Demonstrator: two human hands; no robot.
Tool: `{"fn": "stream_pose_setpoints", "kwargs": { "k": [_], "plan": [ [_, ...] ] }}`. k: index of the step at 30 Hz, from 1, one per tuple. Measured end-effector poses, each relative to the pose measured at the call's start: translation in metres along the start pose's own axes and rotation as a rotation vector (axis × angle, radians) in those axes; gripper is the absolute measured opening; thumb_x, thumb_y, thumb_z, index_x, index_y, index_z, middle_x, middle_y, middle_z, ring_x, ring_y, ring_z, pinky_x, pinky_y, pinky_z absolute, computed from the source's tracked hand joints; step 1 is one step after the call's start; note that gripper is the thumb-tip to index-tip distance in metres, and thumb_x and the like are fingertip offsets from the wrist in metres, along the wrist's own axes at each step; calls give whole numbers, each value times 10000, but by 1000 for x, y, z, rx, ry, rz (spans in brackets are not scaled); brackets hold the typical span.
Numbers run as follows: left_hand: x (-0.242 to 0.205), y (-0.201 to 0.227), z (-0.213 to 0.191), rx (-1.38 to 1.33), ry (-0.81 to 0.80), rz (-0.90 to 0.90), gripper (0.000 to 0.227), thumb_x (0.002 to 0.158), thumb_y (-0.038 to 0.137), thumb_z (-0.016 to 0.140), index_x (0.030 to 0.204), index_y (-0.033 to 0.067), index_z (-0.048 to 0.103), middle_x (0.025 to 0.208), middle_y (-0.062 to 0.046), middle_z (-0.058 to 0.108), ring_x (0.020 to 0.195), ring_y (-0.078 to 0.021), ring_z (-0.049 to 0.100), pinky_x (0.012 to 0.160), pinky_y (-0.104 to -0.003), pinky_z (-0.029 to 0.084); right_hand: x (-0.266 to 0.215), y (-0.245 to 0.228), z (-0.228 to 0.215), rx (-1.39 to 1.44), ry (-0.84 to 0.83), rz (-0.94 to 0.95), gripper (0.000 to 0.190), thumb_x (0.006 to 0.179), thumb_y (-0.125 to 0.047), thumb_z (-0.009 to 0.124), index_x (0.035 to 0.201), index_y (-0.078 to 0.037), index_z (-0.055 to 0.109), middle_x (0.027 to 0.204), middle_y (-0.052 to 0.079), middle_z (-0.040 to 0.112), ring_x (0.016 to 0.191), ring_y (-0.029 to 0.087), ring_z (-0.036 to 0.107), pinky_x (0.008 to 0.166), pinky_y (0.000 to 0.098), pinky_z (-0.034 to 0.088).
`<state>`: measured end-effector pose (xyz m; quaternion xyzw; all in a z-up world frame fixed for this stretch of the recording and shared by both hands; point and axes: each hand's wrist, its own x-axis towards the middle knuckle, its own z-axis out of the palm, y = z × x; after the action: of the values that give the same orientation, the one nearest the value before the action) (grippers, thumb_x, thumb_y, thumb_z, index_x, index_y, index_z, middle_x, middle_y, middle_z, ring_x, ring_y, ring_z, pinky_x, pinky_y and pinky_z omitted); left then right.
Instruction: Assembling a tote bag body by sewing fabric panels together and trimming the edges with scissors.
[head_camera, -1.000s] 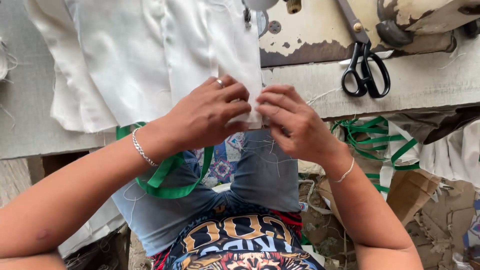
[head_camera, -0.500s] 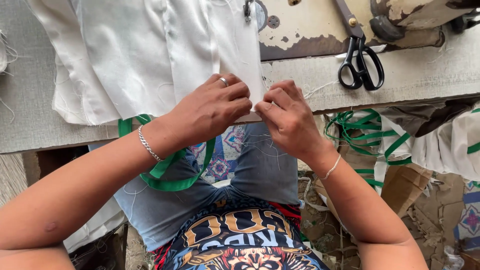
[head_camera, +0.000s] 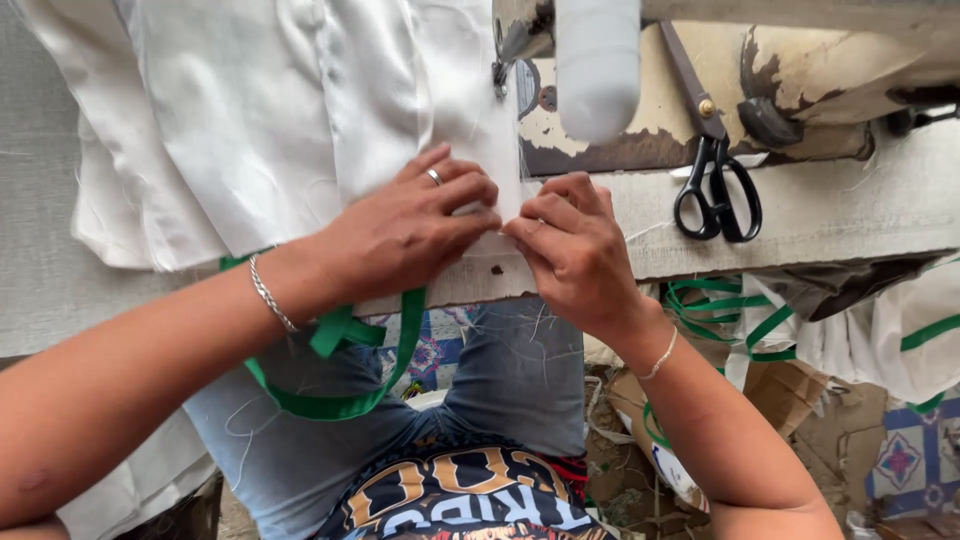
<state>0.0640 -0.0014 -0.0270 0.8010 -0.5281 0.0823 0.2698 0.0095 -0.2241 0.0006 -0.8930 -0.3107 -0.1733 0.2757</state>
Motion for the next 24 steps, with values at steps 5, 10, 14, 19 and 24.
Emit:
{"fn": "stream_pose_setpoints", "kwargs": {
  "k": [5,10,14,19,24],
  "plan": [
    [18,-45,2,80,-10,-20,95,970,180,698,1037,161,762,1036,-68,652,1163,-299,644,1109,-556,430,28,27,7,103,-17,36,91,952,-1,749,872,-44,756,837,49,617,937,248,588,968,447,474],
    [37,-83,-20,70,5,117,131,978,125,721,1108,120,715,1102,-88,606,1020,-319,537,894,-430,474,53,59,13,-16,-153,47,45,1007,-81,696,984,-62,730,981,18,588,1020,275,534,992,426,382],
    [44,-112,-21,145,60,219,117,1021,63,699,1080,164,704,1131,-67,585,974,-333,560,980,-468,474,59,72,22,-18,-145,21,78,1017,-88,686,964,-71,741,973,35,604,966,267,537,936,400,415],
    [47,-105,-24,135,70,242,148,1086,114,657,941,137,675,1018,-53,577,937,-303,566,933,-438,439,9,67,-23,204,268,211,327,994,67,761,1273,51,592,1191,161,600,1139,308,587,1039,404,480],
    [52,-96,-18,71,55,139,176,1078,121,673,917,107,743,959,-53,597,892,-307,548,911,-427,397,-57,112,-109,-703,429,208,275,1131,-57,708,1320,138,666,1261,312,586,1159,441,481,942,584,451]
  ]
}}
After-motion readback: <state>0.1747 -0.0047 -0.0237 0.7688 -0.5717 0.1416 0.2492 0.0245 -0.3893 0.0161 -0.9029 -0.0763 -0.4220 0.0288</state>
